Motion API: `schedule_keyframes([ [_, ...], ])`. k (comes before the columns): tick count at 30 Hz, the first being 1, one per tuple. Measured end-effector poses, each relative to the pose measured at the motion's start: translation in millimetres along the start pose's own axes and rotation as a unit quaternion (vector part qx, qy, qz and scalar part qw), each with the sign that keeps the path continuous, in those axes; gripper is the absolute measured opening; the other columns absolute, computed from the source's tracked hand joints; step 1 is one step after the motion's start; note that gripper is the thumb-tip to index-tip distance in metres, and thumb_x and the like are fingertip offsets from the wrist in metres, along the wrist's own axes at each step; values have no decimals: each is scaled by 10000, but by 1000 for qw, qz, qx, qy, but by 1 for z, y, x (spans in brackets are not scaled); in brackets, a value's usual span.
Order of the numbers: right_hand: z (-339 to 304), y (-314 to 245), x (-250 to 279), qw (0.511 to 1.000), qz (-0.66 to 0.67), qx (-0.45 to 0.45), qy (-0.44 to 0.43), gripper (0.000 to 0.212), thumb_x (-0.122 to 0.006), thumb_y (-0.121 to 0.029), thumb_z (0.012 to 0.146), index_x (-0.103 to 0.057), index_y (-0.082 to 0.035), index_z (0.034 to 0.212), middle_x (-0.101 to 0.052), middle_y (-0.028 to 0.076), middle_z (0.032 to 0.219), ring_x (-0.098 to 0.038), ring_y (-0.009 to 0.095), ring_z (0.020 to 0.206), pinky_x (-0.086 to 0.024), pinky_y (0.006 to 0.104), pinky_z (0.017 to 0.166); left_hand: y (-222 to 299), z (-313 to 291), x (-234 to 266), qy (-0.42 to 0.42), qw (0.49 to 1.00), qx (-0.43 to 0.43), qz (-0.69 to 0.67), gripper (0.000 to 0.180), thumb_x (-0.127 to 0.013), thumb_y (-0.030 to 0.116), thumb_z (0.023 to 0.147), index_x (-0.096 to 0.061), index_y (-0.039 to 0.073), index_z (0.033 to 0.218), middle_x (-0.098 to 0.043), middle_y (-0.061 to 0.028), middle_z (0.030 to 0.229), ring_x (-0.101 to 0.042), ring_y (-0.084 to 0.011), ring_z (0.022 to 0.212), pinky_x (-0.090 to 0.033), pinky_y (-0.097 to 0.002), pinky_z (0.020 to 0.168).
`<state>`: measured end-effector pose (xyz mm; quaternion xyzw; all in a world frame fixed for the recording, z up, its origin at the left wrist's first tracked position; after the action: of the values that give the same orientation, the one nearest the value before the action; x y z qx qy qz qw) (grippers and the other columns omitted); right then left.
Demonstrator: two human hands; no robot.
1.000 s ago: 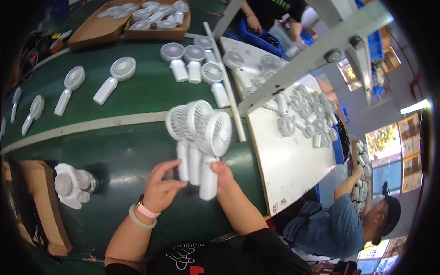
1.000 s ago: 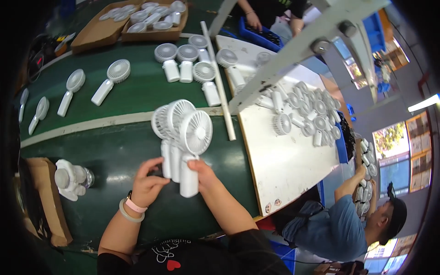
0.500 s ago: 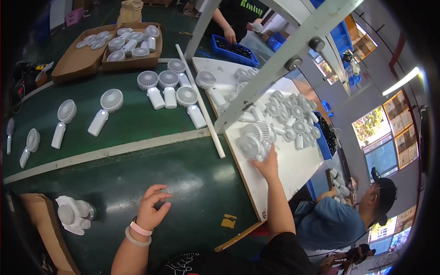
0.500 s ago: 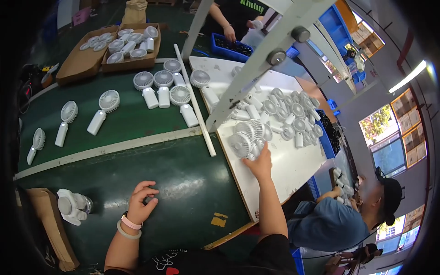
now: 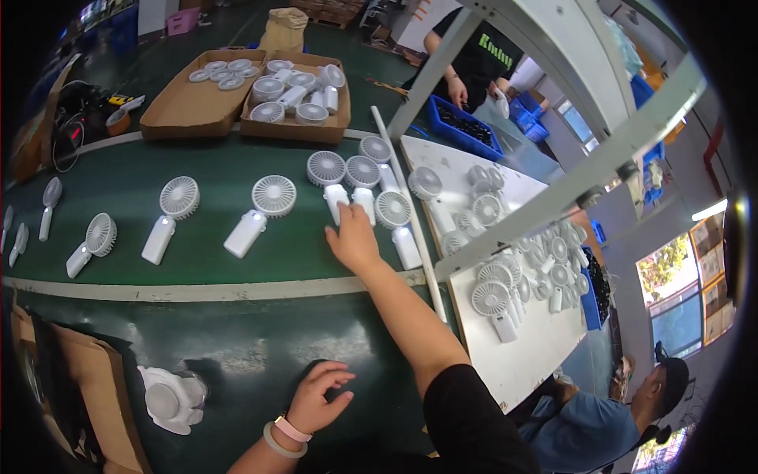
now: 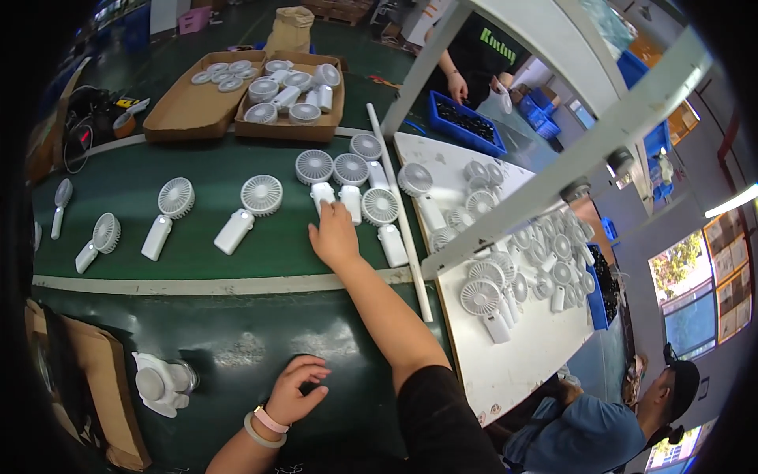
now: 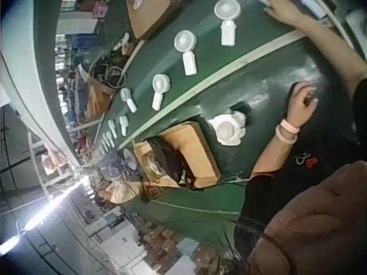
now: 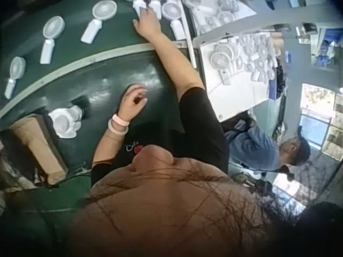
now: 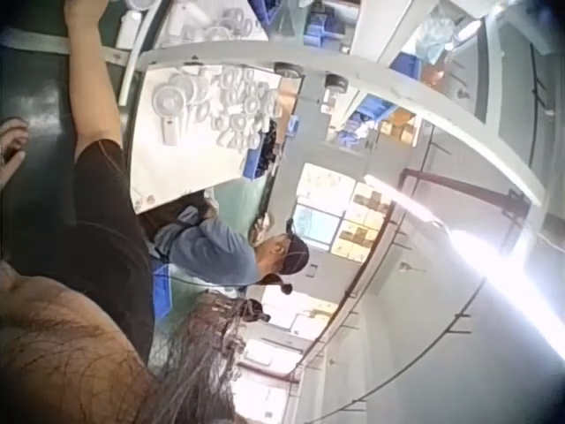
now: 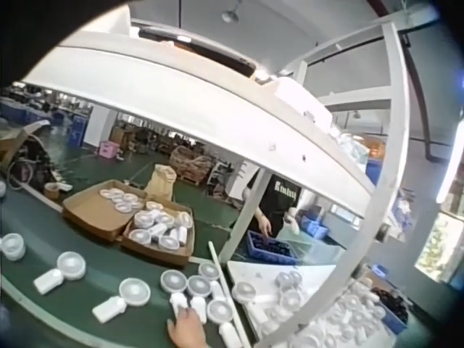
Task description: The person tests handheld electric fans by picking them up from a conveyor belt, pressing their power buttons by hand, and placing them onto a table.
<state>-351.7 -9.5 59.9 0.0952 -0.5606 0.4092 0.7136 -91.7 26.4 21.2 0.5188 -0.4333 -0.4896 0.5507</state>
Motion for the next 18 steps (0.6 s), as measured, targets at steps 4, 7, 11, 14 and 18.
schedule_keyframes([
  [4, 47, 19, -36, 966, -217, -139, -31, 674, -609, -414, 777, -389, -5, 1265, -499, 138, 1088, -495, 274, 997, -456, 369, 763, -2, 0, 0, -9, 1000, 4, -23, 284, -650, 19, 715, -608, 36, 995, -529, -99, 1085, -576, -190, 891, -494, -270, 755],
  [7, 48, 22, -47, 955, -226, -161, -101, 636, -570, -444, 794, -419, -4, 1229, -577, 144, 1015, -545, 268, 969, -460, 378, 756, -2, -2, 4, -11, 999, 9, -33, 289, -645, 20, 719, -604, 41, 1005, -534, -94, 1080, -575, -192, 891, -492, -271, 755],
  [11, 16, 30, -37, 973, -5, -197, -117, 465, -524, -399, 822, -489, -28, 1099, -604, 199, 899, -593, 299, 905, -468, 406, 754, -1, 0, 1, -20, 999, 5, -32, 294, -641, 19, 719, -602, 44, 1009, -541, -89, 1071, -574, -189, 885, -488, -273, 752],
  [14, -42, 28, -60, 663, 662, -324, -131, 432, -424, -380, 898, -461, -16, 1127, -583, 153, 896, -585, 262, 866, -466, 408, 782, -2, -1, 2, -14, 999, 5, -29, 294, -638, 10, 716, -602, 42, 1006, -540, -85, 1069, -573, -181, 879, -483, -267, 750],
  [18, -98, -47, -14, 343, 885, -232, -212, 457, -408, -342, 904, -344, -71, 1267, -503, 149, 1017, -528, 241, 753, -443, 343, 674, -1, -2, 5, 13, 998, 8, -61, 297, -627, -24, 707, -594, 27, 998, -531, -86, 1071, -568, -150, 873, -476, -254, 742],
])
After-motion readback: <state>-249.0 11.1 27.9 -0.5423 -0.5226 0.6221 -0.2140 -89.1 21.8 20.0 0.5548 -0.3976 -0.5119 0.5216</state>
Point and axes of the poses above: each hand's wrist, its own z-axis towards the middle knuckle, its own x-axis out of the back of the hand, y = z × x, the point moved 9 cm from there along z, towards the middle knuckle
